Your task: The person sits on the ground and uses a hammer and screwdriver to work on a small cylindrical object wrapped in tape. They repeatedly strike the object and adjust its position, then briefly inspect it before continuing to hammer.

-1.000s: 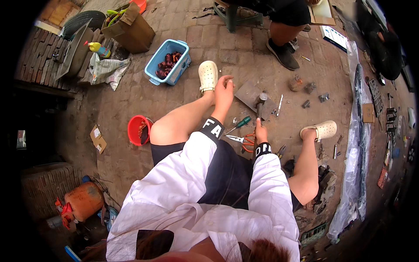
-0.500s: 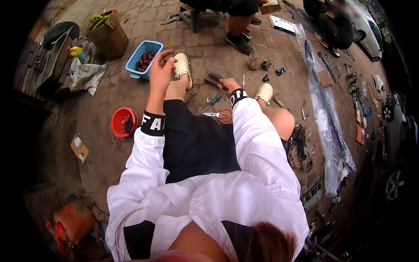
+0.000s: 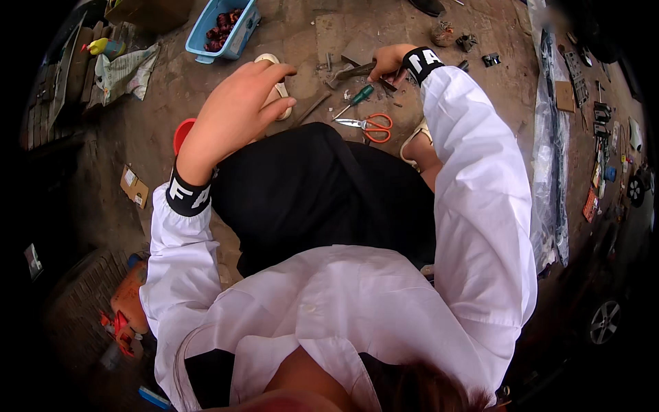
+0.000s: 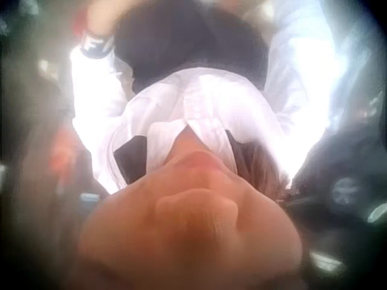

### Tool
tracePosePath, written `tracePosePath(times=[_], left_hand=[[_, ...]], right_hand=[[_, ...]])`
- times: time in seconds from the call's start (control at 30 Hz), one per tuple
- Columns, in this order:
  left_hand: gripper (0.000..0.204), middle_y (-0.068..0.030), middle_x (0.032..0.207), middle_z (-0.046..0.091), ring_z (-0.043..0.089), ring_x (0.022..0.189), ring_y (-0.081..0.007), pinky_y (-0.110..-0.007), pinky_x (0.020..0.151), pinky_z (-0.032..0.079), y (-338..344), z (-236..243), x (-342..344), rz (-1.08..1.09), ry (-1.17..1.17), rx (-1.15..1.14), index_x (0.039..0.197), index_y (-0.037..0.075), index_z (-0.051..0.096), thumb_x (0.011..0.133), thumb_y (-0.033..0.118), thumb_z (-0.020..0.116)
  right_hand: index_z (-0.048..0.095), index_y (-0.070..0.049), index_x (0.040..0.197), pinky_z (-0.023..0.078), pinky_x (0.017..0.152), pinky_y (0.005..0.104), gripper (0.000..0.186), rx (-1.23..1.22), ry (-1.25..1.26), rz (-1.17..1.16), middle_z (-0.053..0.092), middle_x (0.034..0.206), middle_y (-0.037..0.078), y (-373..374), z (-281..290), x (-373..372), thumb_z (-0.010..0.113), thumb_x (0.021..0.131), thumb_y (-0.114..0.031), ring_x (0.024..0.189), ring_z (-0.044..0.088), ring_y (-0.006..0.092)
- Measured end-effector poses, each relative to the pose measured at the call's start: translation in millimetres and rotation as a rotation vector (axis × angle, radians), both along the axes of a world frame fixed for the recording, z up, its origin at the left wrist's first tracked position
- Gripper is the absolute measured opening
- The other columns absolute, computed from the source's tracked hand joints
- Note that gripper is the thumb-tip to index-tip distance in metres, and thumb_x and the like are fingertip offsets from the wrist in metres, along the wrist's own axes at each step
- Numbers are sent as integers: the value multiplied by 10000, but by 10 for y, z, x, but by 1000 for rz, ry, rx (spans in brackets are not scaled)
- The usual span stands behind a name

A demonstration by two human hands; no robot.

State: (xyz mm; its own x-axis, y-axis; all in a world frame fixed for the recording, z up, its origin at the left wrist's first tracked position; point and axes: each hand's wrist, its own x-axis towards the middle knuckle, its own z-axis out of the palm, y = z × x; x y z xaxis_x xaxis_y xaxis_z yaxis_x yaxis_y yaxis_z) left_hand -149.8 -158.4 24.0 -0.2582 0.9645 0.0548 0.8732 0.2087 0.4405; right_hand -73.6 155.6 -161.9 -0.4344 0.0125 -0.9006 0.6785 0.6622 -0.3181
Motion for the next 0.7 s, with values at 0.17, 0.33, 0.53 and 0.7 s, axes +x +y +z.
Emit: tracePosePath(times=[0.17, 0.33, 0.53, 0.7], left_hand=[[382, -70, 968, 550, 524, 944, -210, -295, 812, 427, 216, -241, 87, -284, 104, -659, 1072, 43, 562, 764, 228, 692], [484, -112, 1112, 543, 503, 1061, -239, -322, 870, 434, 455, -721, -253, -87, -237, -781, 1122, 26, 574, 722, 260, 714], [470, -124, 1121, 537, 515, 1058, -254, -339, 881, 441, 1124, -732, -814, 64, -351, -900, 1162, 10, 557, 756, 215, 677], [285, -91, 954, 556, 524, 918, -212, -301, 774, 434, 1115, -687, -834, -21, -269, -741, 1003, 12, 596, 765, 167, 585]], right_hand=[[538, -55, 1185, 462, 736, 473, 366, 121, 546, 491, 648, 876, 204, 41, 265, -180, 616, 838, -140, 860, 607, 406], [565, -37, 934, 452, 607, 484, 157, -437, 526, 522, 589, 689, 188, 243, 99, -562, 582, 822, -146, 720, 594, 410], [555, -39, 736, 475, 533, 393, 357, -494, 657, 615, 565, 557, 114, 271, 49, -874, 667, 813, -369, 587, 620, 311], [566, -54, 729, 473, 503, 387, 328, -459, 709, 557, 566, 552, 119, 75, -22, -856, 649, 827, -356, 565, 611, 311]])
